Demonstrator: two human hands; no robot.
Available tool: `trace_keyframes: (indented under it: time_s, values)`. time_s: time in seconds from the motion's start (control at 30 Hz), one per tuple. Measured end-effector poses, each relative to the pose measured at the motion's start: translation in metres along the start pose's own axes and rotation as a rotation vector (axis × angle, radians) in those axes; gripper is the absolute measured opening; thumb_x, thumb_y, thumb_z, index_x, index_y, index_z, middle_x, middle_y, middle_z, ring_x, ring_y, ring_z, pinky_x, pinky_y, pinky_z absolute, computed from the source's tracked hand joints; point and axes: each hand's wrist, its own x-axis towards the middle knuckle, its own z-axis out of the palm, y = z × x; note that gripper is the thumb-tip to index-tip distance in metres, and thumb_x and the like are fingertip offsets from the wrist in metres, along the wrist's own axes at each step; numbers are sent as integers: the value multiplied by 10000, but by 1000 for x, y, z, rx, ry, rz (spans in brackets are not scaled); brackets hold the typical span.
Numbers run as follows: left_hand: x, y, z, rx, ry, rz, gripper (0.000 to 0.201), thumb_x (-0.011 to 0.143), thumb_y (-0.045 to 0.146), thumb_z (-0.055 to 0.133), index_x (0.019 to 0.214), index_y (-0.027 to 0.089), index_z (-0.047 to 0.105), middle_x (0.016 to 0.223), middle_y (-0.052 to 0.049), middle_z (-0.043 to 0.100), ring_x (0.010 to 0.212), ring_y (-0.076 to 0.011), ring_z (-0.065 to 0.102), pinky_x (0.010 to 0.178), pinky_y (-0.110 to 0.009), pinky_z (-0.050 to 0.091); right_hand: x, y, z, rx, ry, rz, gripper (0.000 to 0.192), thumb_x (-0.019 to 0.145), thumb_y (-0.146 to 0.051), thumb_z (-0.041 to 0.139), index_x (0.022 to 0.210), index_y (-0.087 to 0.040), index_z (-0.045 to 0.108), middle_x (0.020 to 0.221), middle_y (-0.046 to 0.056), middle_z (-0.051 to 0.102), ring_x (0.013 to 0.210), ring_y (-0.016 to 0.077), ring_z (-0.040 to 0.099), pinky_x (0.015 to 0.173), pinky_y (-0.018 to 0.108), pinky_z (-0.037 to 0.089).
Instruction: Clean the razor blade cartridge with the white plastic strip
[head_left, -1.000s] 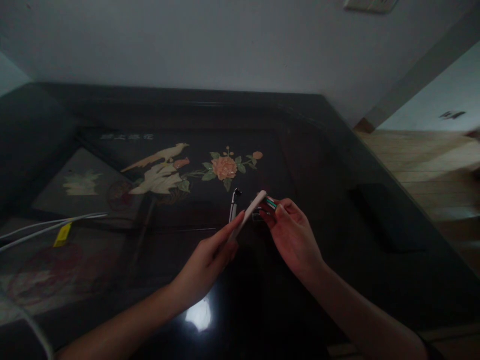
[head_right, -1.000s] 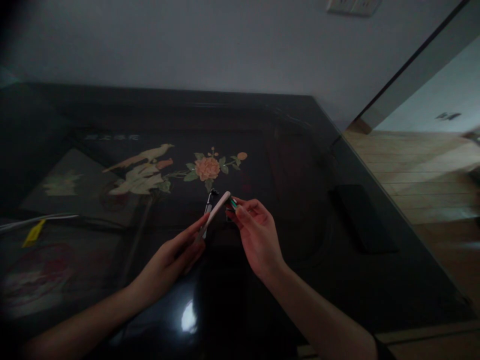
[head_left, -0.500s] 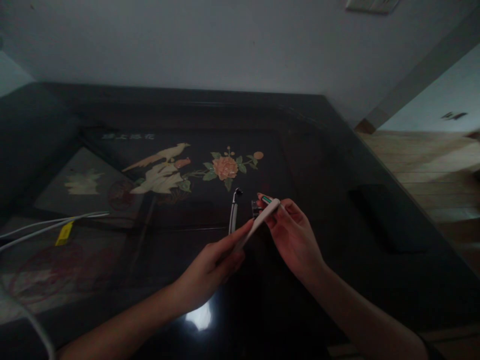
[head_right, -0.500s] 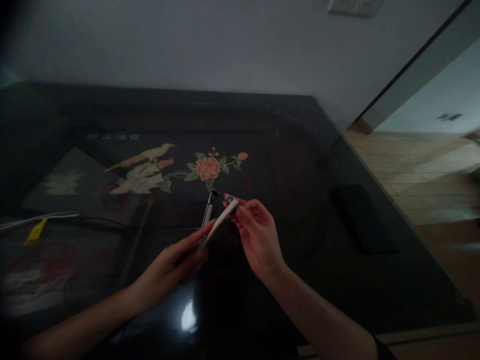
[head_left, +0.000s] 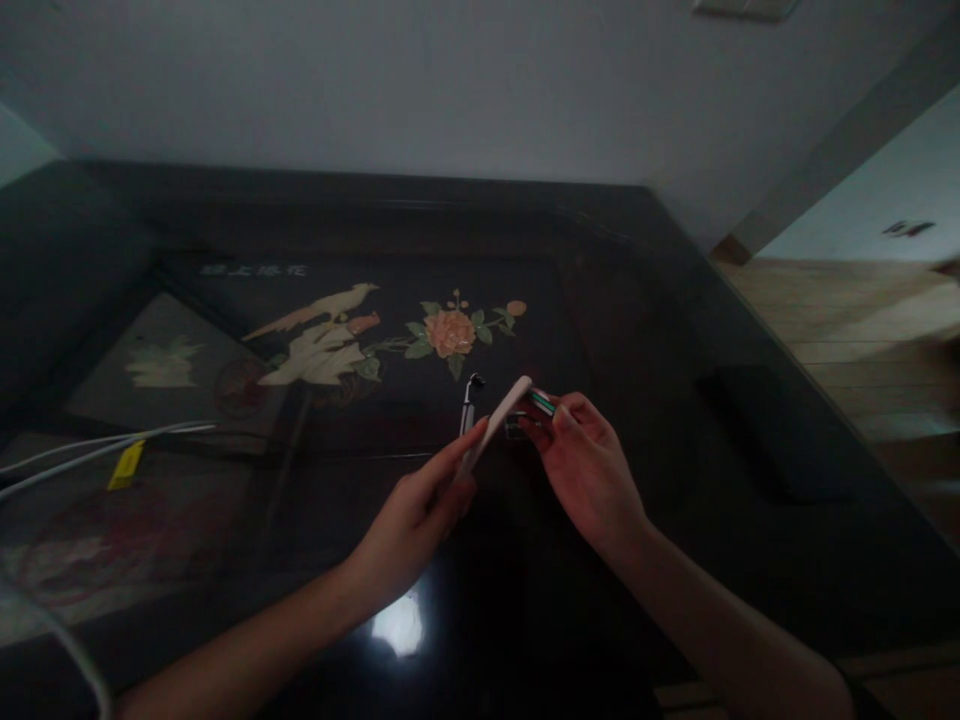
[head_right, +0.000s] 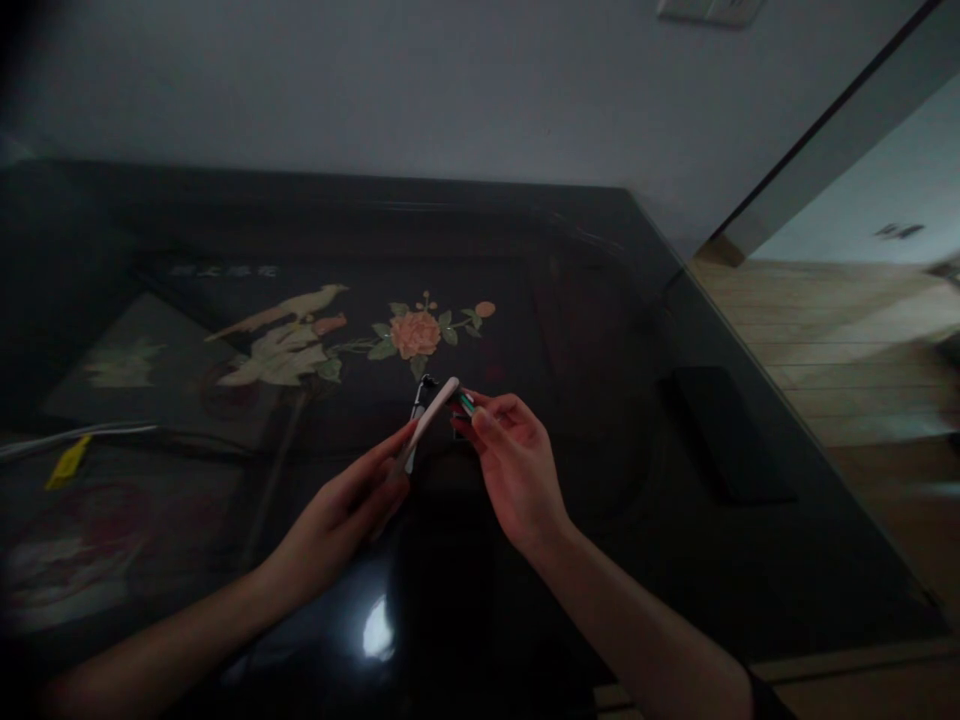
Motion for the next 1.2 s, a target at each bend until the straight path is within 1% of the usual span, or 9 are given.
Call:
trace_keyframes:
  time_s: [0.17,0.3,0.43,0.53,0.67,0.73,0.87,1.0,1.2]
  values:
    - [0,5,1,-83,35,24,589,959,311,505,1512,229,317,762,33,453,600,-100,375,527,-216,304,0,-1,0,-12,-23,4,198,710,-342,826,732,-252,651,920,-8,748,897,191,688,879,367,543]
    - [4,9,-2,-108,104,10,522,921,311,543,1411,165,436,766,32,481,605,-100,390,543,-222,316,-2,1,0,-6,-47,63,202,739,-346,801,828,-256,643,958,6,754,933,187,689,859,346,546]
    - [9,14,-6,-80,162,19,445,894,331,557,1292,135,517,808,13,555,618,-102,441,560,-223,352,-5,3,1,-10,-89,113,195,765,-361,781,859,-256,646,950,6,762,916,176,699,847,333,551]
    - [10,18,-10,-38,194,64,404,884,334,565,1235,135,538,795,16,581,638,-111,492,587,-222,398,-6,4,2,-8,-121,160,204,752,-350,797,857,-249,654,926,-3,764,917,158,705,824,289,556]
    - [9,21,-13,72,237,112,328,862,308,584,1151,152,584,854,-9,647,710,-134,572,636,-233,455,-10,7,3,-33,-176,260,207,746,-312,807,864,-231,656,914,7,761,896,150,712,797,260,563]
    - [7,21,-13,138,238,135,311,846,294,600,1126,158,605,789,8,637,655,-123,554,582,-213,434,-13,9,3,-59,-201,311,205,749,-290,805,871,-223,655,918,7,753,892,152,712,791,263,568]
    - [5,21,-12,244,197,184,262,809,287,643,1037,159,663,623,61,546,517,-84,434,485,-177,350,-18,14,4,-79,-243,385,197,748,-248,803,885,-215,666,960,0,740,861,129,704,786,245,580]
    - [5,20,-12,295,175,217,208,777,219,648,972,166,699,609,70,554,517,-77,438,527,-173,376,-19,20,4,-84,-252,391,192,735,-221,813,879,-216,685,915,-15,731,829,117,695,776,228,585]
    - [5,16,-13,363,203,242,128,769,194,671,884,152,710,585,75,540,514,-74,432,557,-174,384,-20,23,4,-114,-244,412,211,718,-240,828,895,-215,714,898,-17,729,801,108,691,743,214,585]
